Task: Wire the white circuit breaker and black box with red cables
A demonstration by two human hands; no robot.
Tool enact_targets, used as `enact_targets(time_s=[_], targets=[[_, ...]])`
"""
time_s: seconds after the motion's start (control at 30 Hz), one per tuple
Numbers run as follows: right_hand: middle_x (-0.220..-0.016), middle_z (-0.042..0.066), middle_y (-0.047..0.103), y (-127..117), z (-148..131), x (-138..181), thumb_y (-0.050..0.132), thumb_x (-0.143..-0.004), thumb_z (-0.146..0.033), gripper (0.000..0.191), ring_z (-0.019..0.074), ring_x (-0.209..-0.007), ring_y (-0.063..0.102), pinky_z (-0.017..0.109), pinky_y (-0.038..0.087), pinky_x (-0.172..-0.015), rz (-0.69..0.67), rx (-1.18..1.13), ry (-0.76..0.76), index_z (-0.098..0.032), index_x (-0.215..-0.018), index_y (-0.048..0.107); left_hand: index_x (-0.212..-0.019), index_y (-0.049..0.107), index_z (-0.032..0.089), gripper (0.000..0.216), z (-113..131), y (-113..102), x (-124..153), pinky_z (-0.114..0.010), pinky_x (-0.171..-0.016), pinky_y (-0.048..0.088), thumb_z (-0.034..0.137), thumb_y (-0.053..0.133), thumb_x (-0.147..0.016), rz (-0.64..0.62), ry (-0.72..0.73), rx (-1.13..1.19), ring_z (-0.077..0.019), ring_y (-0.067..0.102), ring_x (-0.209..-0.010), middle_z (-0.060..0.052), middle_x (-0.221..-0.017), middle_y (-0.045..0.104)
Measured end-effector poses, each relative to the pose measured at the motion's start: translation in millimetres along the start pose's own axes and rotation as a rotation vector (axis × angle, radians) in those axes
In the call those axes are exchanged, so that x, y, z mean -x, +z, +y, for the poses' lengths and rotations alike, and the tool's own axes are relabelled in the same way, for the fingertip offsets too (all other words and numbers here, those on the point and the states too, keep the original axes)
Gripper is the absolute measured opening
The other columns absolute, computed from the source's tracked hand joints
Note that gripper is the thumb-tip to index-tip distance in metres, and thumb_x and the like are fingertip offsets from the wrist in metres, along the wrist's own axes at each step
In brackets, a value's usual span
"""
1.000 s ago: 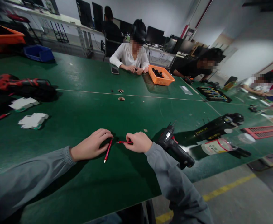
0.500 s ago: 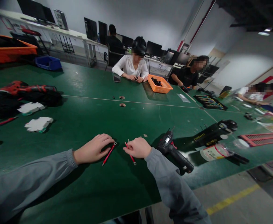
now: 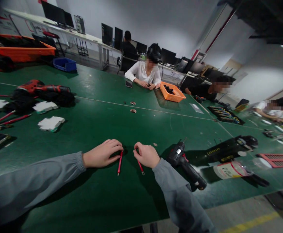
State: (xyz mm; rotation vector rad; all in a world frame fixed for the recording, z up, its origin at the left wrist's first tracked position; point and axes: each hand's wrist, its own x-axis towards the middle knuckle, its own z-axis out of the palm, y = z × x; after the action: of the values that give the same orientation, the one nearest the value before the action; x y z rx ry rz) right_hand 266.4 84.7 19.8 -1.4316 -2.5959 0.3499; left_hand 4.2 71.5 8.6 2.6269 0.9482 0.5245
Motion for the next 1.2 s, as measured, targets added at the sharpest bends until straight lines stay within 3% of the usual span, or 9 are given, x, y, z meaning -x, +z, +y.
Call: enact_targets(time_s=[0.2,0.33,0.47,0.57,0.67,0.77,1.0,1.2], targets=[[-0.056,-0.008,0.048,2.3,4.4,-0.5,0.057,-0.089,-0.022,0.005,0.0099,-0.054,0.047,0.025,0.024,-0.055,0.002,-0.006,-0.016,-0.020,-0.087,0.053,-0.111,0.062,0.020,0.024,2.2,-3.0,-0.5,-0.036,-0.089,0.044,0.034,0.050,-0.096,0.053,0.059,-0.031,-0.0207,0.057,-0.106,-0.008,-0.112,0.063],[-0.062,-0.005,0.053,-0.2,5.0,-0.2,0.057,-0.091,-0.025,0.012,0.0099,-0.056,0.048,0.025,0.024,-0.055,-0.025,-0.021,-0.018,-0.020,-0.081,0.051,-0.111,0.063,0.019,0.025,-30.0,-15.4,-2.1,-0.040,-0.090,0.042,0.028,0.045,-0.095,0.156,-0.014,-0.246,-0.0237,0.057,-0.107,-0.010,-0.110,0.064],[-0.064,-0.004,0.052,-3.7,5.1,0.6,0.056,-0.091,-0.028,0.020,0.0099,-0.057,0.045,0.025,0.025,-0.056,-0.044,-0.007,-0.044,-0.020,-0.074,0.047,-0.108,0.061,0.017,0.025,-80.0,-45.5,10.2,-0.045,-0.094,0.038,0.028,0.045,-0.092,0.319,-0.388,-0.481,-0.0292,0.052,-0.113,-0.014,-0.115,0.061],[-0.062,-0.004,0.050,-4.8,5.1,1.1,0.056,-0.091,-0.028,0.022,0.0097,-0.056,0.043,0.025,0.025,-0.057,-0.042,-0.010,-0.052,-0.020,-0.073,0.044,-0.107,0.056,0.009,0.031,-103.5,-67.6,27.1,-0.053,-0.103,0.030,0.034,0.043,-0.093,0.388,-0.633,-0.556,-0.0306,0.045,-0.118,-0.016,-0.121,0.055],[-0.062,-0.005,0.050,-4.9,4.8,1.6,0.056,-0.091,-0.028,0.022,0.0096,-0.056,0.043,0.024,0.025,-0.056,-0.037,-0.017,-0.055,-0.020,-0.074,0.044,-0.101,0.056,0.005,0.040,-113.2,-75.8,37.5,-0.068,-0.101,0.023,0.043,0.044,-0.092,0.379,-0.864,-0.569,-0.0350,0.041,-0.119,-0.020,-0.121,0.054],[-0.063,-0.004,0.050,-5.3,4.7,1.9,0.055,-0.091,-0.028,0.022,0.0096,-0.057,0.043,0.024,0.025,-0.057,-0.038,-0.019,-0.060,-0.020,-0.074,0.043,-0.101,0.056,0.003,0.046,-116.2,-71.8,37.4,-0.075,-0.091,0.028,0.045,0.042,-0.093,0.321,-0.991,-0.524,-0.0404,0.039,-0.119,-0.025,-0.123,0.051],[-0.063,-0.004,0.050,-5.7,4.9,2.0,0.056,-0.092,-0.029,0.023,0.0094,-0.056,0.041,0.024,0.024,-0.056,-0.036,-0.014,-0.069,-0.020,-0.074,0.044,-0.108,0.058,0.002,0.052,-115.0,-63.8,33.4,-0.076,-0.085,0.033,0.045,0.030,-0.099,0.262,-0.893,-0.587,-0.0413,0.043,-0.115,-0.027,-0.127,0.047],[-0.063,-0.004,0.049,-4.2,5.5,1.5,0.056,-0.091,-0.030,0.025,0.0095,-0.056,0.040,0.024,0.023,-0.056,-0.022,-0.007,-0.078,-0.020,-0.074,0.042,-0.104,0.064,0.006,0.049,-120.3,-56.2,29.9,-0.070,-0.089,0.037,0.042,0.031,-0.096,0.288,-0.945,-0.659,-0.0424,0.046,-0.115,-0.027,-0.128,0.048]])
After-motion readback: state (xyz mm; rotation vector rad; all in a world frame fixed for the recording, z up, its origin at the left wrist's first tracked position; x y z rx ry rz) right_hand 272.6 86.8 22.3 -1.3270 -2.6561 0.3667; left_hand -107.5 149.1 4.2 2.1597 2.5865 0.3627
